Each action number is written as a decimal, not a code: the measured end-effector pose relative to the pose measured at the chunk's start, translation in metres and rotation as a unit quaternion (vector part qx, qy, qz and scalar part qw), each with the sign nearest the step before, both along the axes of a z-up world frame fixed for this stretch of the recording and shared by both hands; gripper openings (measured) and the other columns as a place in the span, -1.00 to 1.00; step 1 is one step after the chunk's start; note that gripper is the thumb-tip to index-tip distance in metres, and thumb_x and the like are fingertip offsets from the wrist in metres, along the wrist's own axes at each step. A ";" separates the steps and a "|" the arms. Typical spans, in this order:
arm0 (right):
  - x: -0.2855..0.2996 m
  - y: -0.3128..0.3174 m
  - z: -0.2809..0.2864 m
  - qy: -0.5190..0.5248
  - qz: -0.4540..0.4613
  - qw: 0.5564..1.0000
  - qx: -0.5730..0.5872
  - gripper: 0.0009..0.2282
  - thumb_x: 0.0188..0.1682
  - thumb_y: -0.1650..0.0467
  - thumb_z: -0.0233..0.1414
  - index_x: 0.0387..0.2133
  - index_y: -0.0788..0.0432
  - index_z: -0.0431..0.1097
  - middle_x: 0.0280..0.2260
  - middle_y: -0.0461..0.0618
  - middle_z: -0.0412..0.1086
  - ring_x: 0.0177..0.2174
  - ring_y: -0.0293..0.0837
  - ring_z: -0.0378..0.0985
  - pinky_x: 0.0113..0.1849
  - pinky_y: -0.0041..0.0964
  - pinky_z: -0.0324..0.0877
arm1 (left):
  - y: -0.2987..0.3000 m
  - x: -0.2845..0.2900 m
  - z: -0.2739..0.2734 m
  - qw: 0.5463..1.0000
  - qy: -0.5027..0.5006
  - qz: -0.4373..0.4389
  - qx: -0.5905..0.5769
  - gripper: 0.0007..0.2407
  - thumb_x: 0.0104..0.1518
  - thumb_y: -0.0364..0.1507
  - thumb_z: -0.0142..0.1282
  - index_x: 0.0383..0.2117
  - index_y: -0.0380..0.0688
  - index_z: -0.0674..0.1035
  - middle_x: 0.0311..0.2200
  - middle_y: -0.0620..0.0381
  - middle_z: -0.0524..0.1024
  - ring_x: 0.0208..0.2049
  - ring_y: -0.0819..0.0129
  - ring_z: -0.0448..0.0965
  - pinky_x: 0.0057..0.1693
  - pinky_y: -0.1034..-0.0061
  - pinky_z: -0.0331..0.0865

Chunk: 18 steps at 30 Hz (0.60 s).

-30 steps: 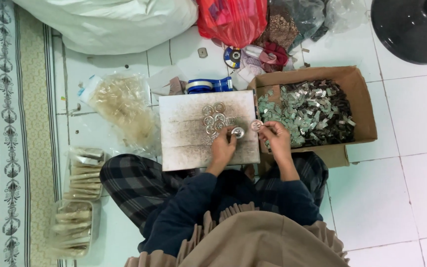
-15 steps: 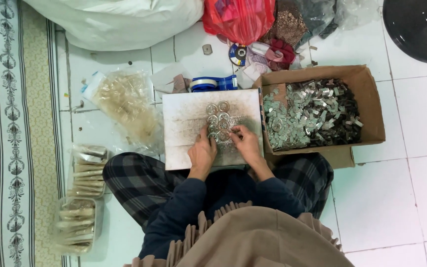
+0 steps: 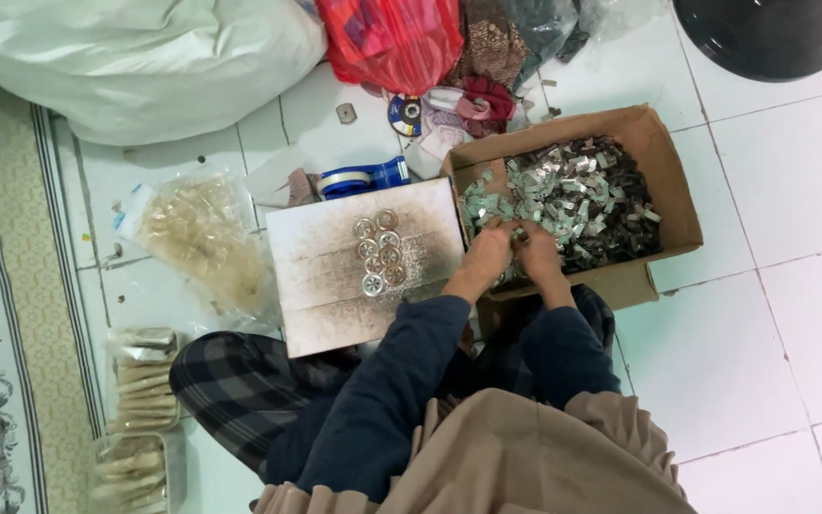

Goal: Sorting small circular metal components from a bulk box, arranging them on a template board, and packaging them into small plastic bags.

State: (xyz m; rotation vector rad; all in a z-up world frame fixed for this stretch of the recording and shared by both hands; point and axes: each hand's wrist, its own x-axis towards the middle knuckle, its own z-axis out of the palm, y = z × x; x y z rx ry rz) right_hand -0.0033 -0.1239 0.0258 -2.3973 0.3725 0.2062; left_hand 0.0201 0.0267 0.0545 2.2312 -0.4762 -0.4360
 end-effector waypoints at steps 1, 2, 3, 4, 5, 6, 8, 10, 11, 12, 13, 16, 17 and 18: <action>-0.002 0.003 -0.004 0.001 -0.005 1.000 0.000 -0.69 0.05 0.50 0.09 0.08 0.15 0.45 -0.24 0.23 0.49 -0.26 0.22 0.62 -0.28 0.13 0.55 | -0.007 0.001 -0.033 1.000 0.001 -0.005 0.000 -0.67 0.21 -0.60 0.03 0.13 -0.15 0.49 0.09 -0.29 0.39 -0.10 -0.07 0.66 -0.01 0.24 0.61; -0.001 0.006 -0.007 0.040 0.057 0.996 -0.049 -0.57 -0.01 0.51 0.10 0.17 0.02 0.38 -0.13 0.26 0.41 -0.17 0.30 0.58 -0.20 0.19 0.54 | -0.014 0.005 -0.066 0.999 0.005 0.022 0.048 -0.73 0.22 -0.62 -0.01 0.05 -0.29 0.49 0.07 -0.33 0.39 -0.14 -0.07 0.67 -0.05 0.26 0.62; 0.000 0.010 -0.011 0.079 0.119 0.985 -0.097 -0.44 -0.06 0.53 0.11 0.26 -0.11 0.30 -0.02 0.29 0.33 -0.08 0.38 0.54 -0.12 0.25 0.53 | -0.020 0.009 -0.099 0.994 0.009 0.049 0.096 -0.78 0.22 -0.64 -0.04 -0.03 -0.43 0.50 0.05 -0.36 0.39 -0.18 -0.08 0.68 -0.09 0.28 0.63; 0.002 0.014 -0.003 0.080 0.117 0.985 -0.095 -0.44 -0.06 0.53 0.11 0.26 -0.11 0.30 -0.02 0.29 0.33 -0.08 0.38 0.54 -0.12 0.25 0.53 | -0.016 0.011 -0.076 0.994 0.010 0.047 0.098 -0.78 0.22 -0.64 -0.04 -0.03 -0.43 0.50 0.05 -0.36 0.39 -0.18 -0.08 0.68 -0.09 0.28 0.63; 0.003 0.019 0.004 0.075 0.134 0.981 -0.119 -0.48 -0.03 0.54 0.05 0.25 -0.02 0.31 0.03 0.33 0.31 -0.05 0.40 0.52 -0.10 0.25 0.51 | -0.011 0.012 -0.053 0.994 0.018 0.066 0.079 -0.79 0.21 -0.64 -0.02 -0.06 -0.46 0.51 0.00 -0.40 0.41 -0.22 -0.05 0.68 -0.15 0.30 0.63; 0.002 0.026 0.011 0.072 0.153 0.975 -0.141 -0.52 0.00 0.56 0.00 0.24 0.08 0.32 0.08 0.38 0.29 -0.01 0.42 0.51 -0.08 0.25 0.50 | -0.005 0.011 -0.031 0.994 0.029 0.086 0.062 -0.80 0.19 -0.65 0.00 -0.09 -0.49 0.51 -0.05 -0.44 0.42 -0.26 -0.03 0.69 -0.20 0.32 0.63; 0.003 0.025 0.005 0.083 0.157 0.972 -0.156 -0.55 0.02 0.55 -0.03 0.22 0.08 0.31 0.07 0.33 0.30 -0.01 0.37 0.50 -0.09 0.21 0.50 | -0.002 0.014 -0.028 0.995 0.043 0.081 0.041 -0.77 0.19 -0.67 -0.02 -0.05 -0.51 0.51 -0.06 -0.47 0.44 -0.22 -0.09 0.67 -0.16 0.28 0.63; 0.002 0.029 0.015 0.092 0.162 0.967 -0.173 -0.57 0.03 0.54 -0.05 0.21 0.09 0.31 0.06 0.29 0.31 0.00 0.32 0.50 -0.10 0.18 0.50 | -0.003 0.020 -0.036 0.995 0.055 0.076 0.018 -0.74 0.19 -0.69 -0.04 -0.01 -0.53 0.50 -0.08 -0.50 0.45 -0.18 -0.15 0.66 -0.12 0.25 0.64; -0.001 0.033 0.028 0.092 0.141 0.973 -0.155 -0.61 0.03 0.55 -0.04 0.16 0.15 0.34 -0.01 0.30 0.35 -0.05 0.30 0.53 -0.13 0.12 0.52 | -0.004 0.022 -0.047 0.995 0.052 0.081 0.025 -0.74 0.18 -0.68 -0.02 -0.01 -0.50 0.52 -0.11 -0.45 0.47 -0.19 -0.13 0.67 -0.14 0.30 0.64; -0.003 0.037 0.041 0.092 0.120 0.979 -0.138 -0.66 0.03 0.57 -0.03 0.11 0.22 0.36 -0.09 0.31 0.39 -0.09 0.27 0.55 -0.15 0.07 0.53 | -0.006 0.024 -0.058 0.994 0.049 0.087 0.031 -0.74 0.17 -0.67 0.01 -0.01 -0.46 0.53 -0.14 -0.40 0.49 -0.20 -0.11 0.68 -0.17 0.35 0.64; -0.006 0.036 0.041 0.093 0.120 0.979 -0.137 -0.66 0.03 0.57 -0.03 0.11 0.22 0.36 -0.09 0.31 0.39 -0.09 0.27 0.55 -0.15 0.07 0.53 | -0.004 0.022 -0.059 0.994 0.049 0.087 0.032 -0.74 0.17 -0.67 0.01 -0.01 -0.46 0.53 -0.14 -0.40 0.49 -0.20 -0.11 0.68 -0.17 0.35 0.64; -0.012 0.028 0.037 0.049 0.061 0.995 -0.062 -0.77 -0.02 0.55 0.08 -0.09 0.24 0.47 -0.19 0.33 0.43 -0.15 0.34 0.56 -0.20 0.16 0.51 | -0.004 0.024 -0.064 0.993 0.067 0.090 0.030 -0.73 0.15 -0.67 0.03 -0.01 -0.46 0.54 -0.19 -0.41 0.52 -0.23 -0.09 0.68 -0.20 0.35 0.64; -0.014 0.024 0.031 0.029 0.032 0.998 -0.041 -0.82 -0.03 0.50 0.12 -0.16 0.17 0.50 -0.21 0.27 0.46 -0.14 0.32 0.56 -0.18 0.16 0.50 | -0.005 0.024 -0.068 0.993 0.064 0.090 0.033 -0.72 0.15 -0.66 0.03 0.00 -0.45 0.54 -0.21 -0.40 0.52 -0.25 -0.05 0.69 -0.21 0.36 0.64; -0.017 0.021 0.023 0.010 0.004 1.000 -0.018 -0.87 -0.04 0.45 0.16 -0.22 0.09 0.53 -0.24 0.21 0.48 -0.13 0.31 0.57 -0.16 0.16 0.49 | -0.004 0.024 -0.072 0.993 0.062 0.091 0.037 -0.72 0.15 -0.66 0.04 0.01 -0.45 0.55 -0.22 -0.39 0.53 -0.26 -0.02 0.69 -0.23 0.38 0.64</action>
